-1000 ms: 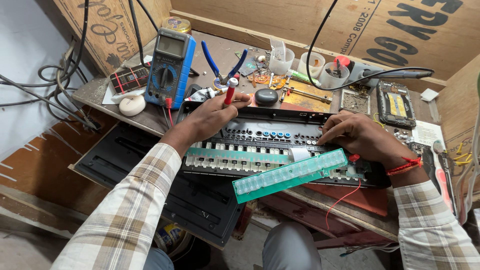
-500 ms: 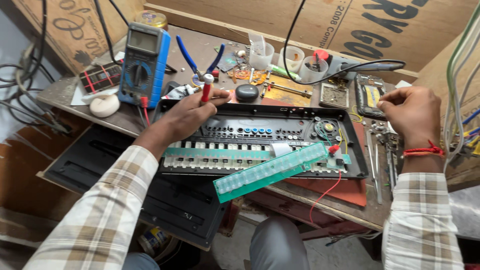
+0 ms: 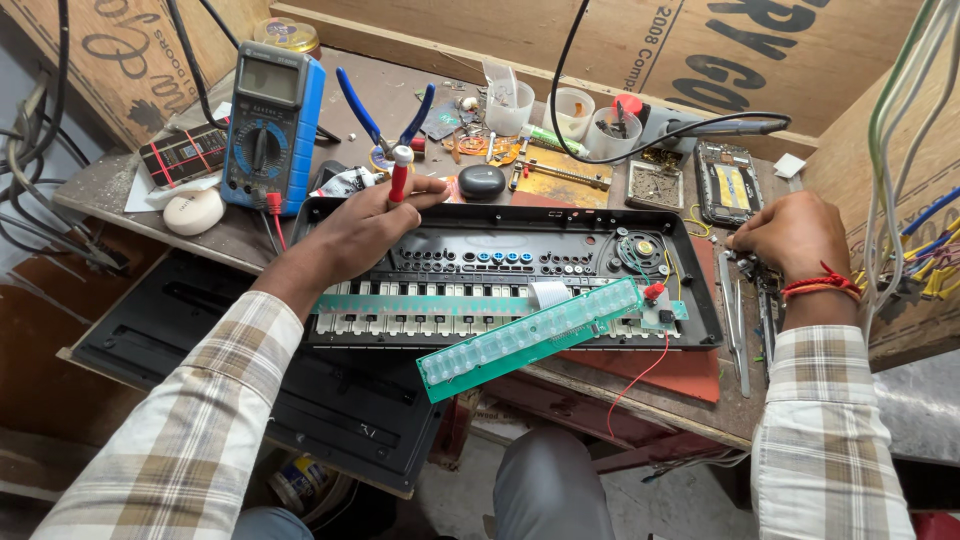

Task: The person opens a black keyboard case, removes the top cover, and uses a red-handled screwdriver to unscrew and detach the internal circuit board. They then remove several small blue and black components from the keyboard chassis and place them on the workbench.

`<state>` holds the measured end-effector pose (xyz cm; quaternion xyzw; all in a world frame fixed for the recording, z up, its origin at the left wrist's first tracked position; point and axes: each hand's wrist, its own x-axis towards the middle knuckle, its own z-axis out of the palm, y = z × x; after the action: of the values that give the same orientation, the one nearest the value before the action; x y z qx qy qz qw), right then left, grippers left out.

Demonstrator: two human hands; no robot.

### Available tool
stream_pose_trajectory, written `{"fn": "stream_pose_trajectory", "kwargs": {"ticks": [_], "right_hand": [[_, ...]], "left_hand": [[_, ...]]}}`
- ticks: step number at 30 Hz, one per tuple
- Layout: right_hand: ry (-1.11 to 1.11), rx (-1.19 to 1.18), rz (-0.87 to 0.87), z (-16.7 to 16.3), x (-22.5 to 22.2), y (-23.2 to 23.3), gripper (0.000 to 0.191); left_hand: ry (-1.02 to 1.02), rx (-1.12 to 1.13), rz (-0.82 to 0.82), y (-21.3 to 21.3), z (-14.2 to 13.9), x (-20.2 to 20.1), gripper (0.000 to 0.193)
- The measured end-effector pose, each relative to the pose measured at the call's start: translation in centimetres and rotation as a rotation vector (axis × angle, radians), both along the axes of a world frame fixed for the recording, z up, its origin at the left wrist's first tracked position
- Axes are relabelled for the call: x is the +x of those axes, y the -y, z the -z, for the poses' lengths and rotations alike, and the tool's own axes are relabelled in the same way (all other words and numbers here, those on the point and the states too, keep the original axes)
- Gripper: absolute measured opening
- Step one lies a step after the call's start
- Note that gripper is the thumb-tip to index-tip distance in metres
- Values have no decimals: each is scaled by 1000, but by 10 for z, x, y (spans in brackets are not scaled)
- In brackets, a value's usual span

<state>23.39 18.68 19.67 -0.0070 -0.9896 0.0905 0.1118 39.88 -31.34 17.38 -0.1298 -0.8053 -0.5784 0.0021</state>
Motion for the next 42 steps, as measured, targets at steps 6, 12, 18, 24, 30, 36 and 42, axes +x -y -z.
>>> {"fn": "stream_pose_trajectory", "kwargs": {"ticks": [6,12,18,24,30,36,42], "right_hand": [[-19,-292,-48,-15,13,19,20],[180,-777,-622,-32,43,66,15],[299,-656,-816,-32,65,116,21],[206,-436,-940,-25,77,141,13],[46,-274,-1062,-23,79,147,14],[-1,-204,-1056,-20,76,150,14],[6,-179,-1121,-20,72,148,15]], "left_hand": [[-9,15,12,0,1,-1,54],[12,-4,-10,-1,-1,0,56],[9,1,-13,-3,-5,4,55],[21,-3,-28,-3,-7,4,55],[26,-16,-42,-3,-8,5,55],[24,-41,-51,-3,-10,5,56],[19,-34,-44,-4,-10,4,56]]}}
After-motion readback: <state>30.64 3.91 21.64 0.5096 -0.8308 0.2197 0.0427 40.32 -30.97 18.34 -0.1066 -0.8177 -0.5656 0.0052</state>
